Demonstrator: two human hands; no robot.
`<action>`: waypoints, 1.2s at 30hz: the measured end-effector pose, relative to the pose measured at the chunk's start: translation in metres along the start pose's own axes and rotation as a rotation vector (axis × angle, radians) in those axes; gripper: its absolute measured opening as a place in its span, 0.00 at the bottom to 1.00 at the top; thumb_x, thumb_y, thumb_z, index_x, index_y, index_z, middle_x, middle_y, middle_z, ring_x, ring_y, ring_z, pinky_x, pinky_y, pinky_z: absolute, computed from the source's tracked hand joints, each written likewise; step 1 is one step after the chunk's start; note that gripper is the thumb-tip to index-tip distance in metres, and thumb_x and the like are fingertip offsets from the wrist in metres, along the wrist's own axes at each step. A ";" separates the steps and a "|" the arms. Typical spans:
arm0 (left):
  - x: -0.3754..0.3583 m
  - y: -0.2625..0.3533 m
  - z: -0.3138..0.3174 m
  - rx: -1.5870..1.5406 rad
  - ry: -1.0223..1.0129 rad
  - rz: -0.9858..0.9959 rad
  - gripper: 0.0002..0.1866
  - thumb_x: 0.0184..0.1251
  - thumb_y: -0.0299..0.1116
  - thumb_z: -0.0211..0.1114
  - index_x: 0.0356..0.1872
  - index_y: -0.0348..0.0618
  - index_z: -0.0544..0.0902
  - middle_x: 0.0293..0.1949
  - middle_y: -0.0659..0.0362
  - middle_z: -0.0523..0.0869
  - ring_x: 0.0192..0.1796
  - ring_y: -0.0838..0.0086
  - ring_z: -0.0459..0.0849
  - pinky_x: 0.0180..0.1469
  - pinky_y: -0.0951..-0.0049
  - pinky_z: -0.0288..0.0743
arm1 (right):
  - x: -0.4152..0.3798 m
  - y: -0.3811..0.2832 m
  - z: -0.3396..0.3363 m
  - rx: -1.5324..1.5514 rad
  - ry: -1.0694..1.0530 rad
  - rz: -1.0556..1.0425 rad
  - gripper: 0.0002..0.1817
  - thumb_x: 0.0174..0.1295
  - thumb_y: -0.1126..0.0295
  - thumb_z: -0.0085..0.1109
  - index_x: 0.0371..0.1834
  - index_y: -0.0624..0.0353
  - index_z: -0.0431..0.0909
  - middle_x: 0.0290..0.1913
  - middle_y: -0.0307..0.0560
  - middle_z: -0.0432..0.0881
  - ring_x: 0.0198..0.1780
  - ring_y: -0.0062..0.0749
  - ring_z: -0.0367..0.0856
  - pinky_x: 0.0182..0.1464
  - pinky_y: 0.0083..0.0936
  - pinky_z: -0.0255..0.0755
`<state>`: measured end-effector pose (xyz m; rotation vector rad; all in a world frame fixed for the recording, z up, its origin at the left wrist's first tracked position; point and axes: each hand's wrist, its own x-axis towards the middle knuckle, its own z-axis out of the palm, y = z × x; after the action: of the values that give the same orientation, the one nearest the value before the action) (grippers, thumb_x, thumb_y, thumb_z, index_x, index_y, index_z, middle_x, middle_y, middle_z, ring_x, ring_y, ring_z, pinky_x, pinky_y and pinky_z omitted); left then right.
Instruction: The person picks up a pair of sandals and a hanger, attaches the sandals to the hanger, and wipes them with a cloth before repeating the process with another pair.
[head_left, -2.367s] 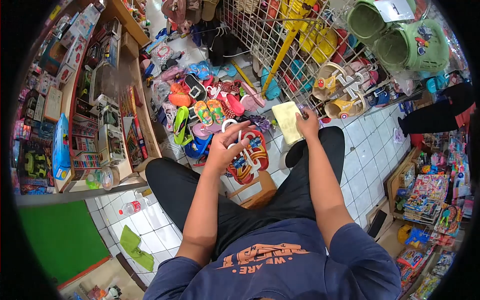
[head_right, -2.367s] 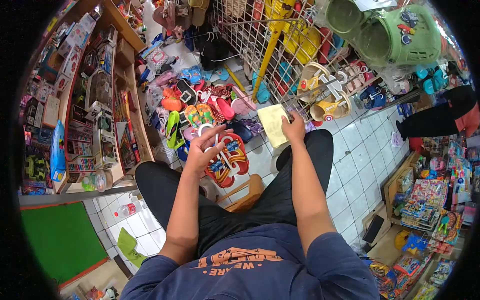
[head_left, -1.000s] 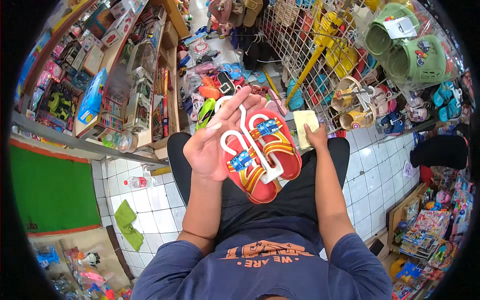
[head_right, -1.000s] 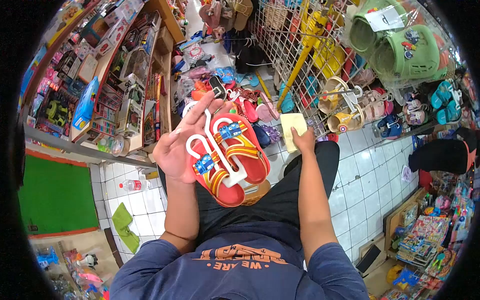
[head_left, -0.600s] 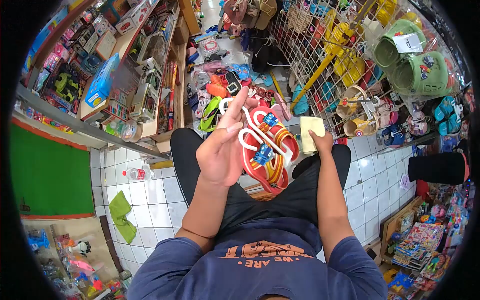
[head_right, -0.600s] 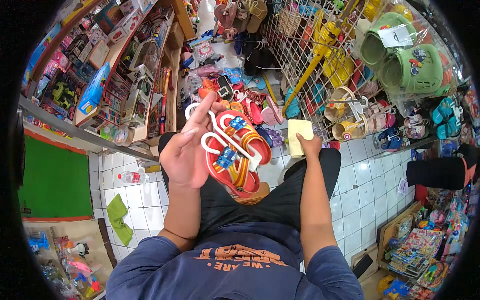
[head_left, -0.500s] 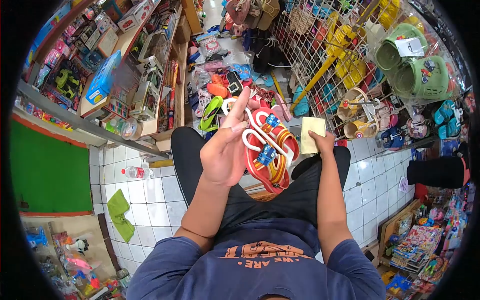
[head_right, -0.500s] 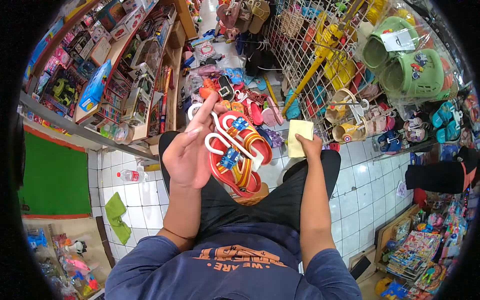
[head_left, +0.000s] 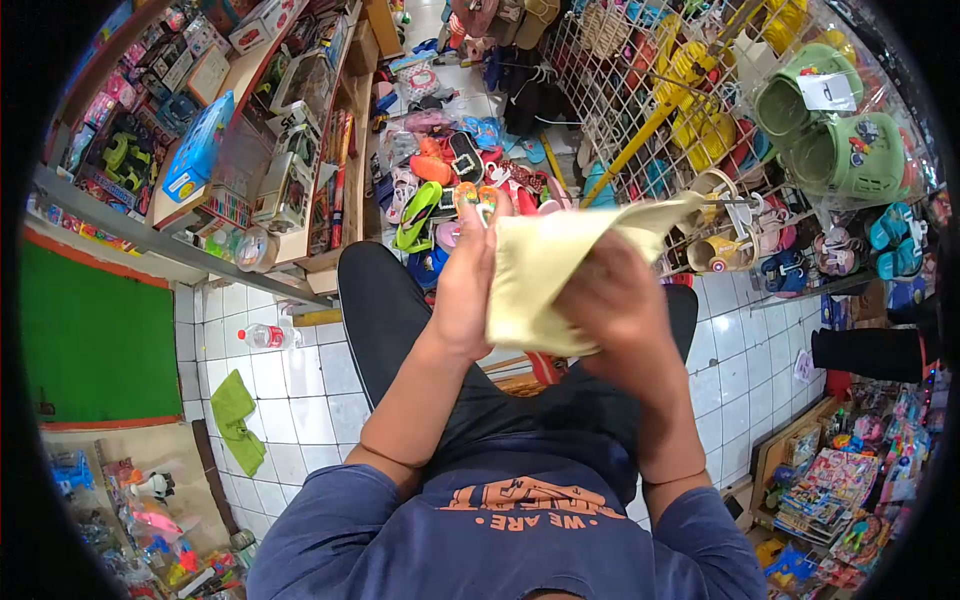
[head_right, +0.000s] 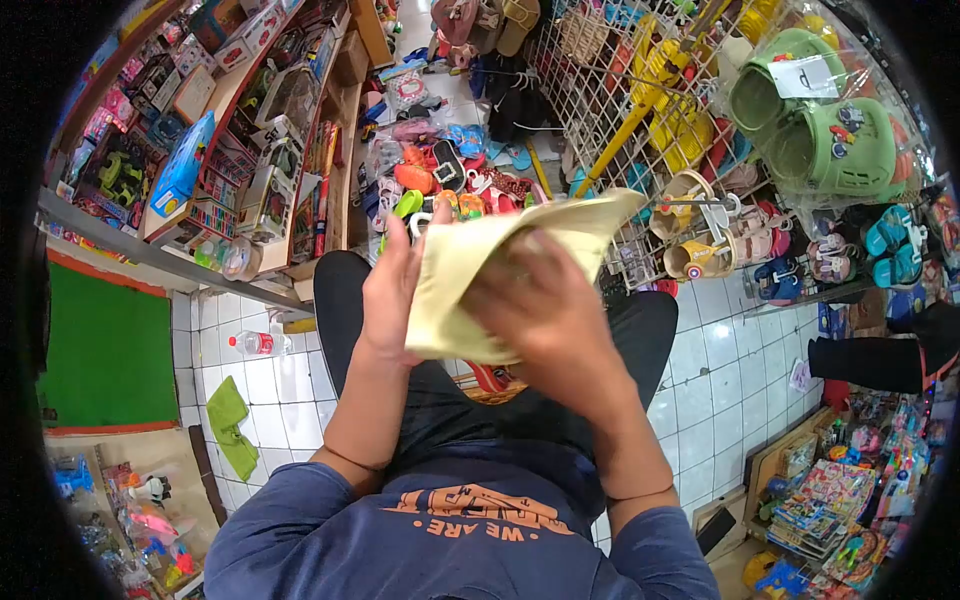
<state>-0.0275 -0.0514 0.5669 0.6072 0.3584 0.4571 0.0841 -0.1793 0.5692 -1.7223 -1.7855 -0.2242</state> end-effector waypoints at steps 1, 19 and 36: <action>0.008 -0.003 -0.020 -0.230 -0.126 0.015 0.42 0.76 0.64 0.32 0.73 0.34 0.54 0.49 0.56 0.78 0.53 0.70 0.80 0.60 0.69 0.72 | 0.004 -0.002 0.003 -0.047 -0.148 -0.109 0.23 0.33 0.71 0.67 0.41 0.54 0.85 0.54 0.44 0.81 0.64 0.46 0.72 0.65 0.48 0.65; 0.036 -0.014 -0.065 0.208 -0.002 0.175 0.35 0.75 0.46 0.47 0.75 0.33 0.53 0.54 0.56 0.71 0.61 0.66 0.74 0.64 0.62 0.70 | -0.054 0.035 -0.009 0.678 0.066 0.484 0.20 0.46 0.74 0.71 0.44 0.66 0.81 0.49 0.51 0.83 0.52 0.41 0.83 0.55 0.35 0.74; 0.081 -0.056 -0.124 0.399 -0.152 -0.163 0.28 0.74 0.46 0.50 0.63 0.32 0.74 0.46 0.59 0.77 0.55 0.73 0.76 0.59 0.69 0.72 | -0.145 0.260 0.115 0.429 -0.113 1.159 0.25 0.53 0.61 0.75 0.48 0.67 0.81 0.40 0.50 0.87 0.40 0.32 0.86 0.46 0.29 0.77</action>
<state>0.0020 0.0067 0.4220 0.9863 0.3529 0.1793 0.2840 -0.2060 0.3216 -2.1282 -0.5838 0.6957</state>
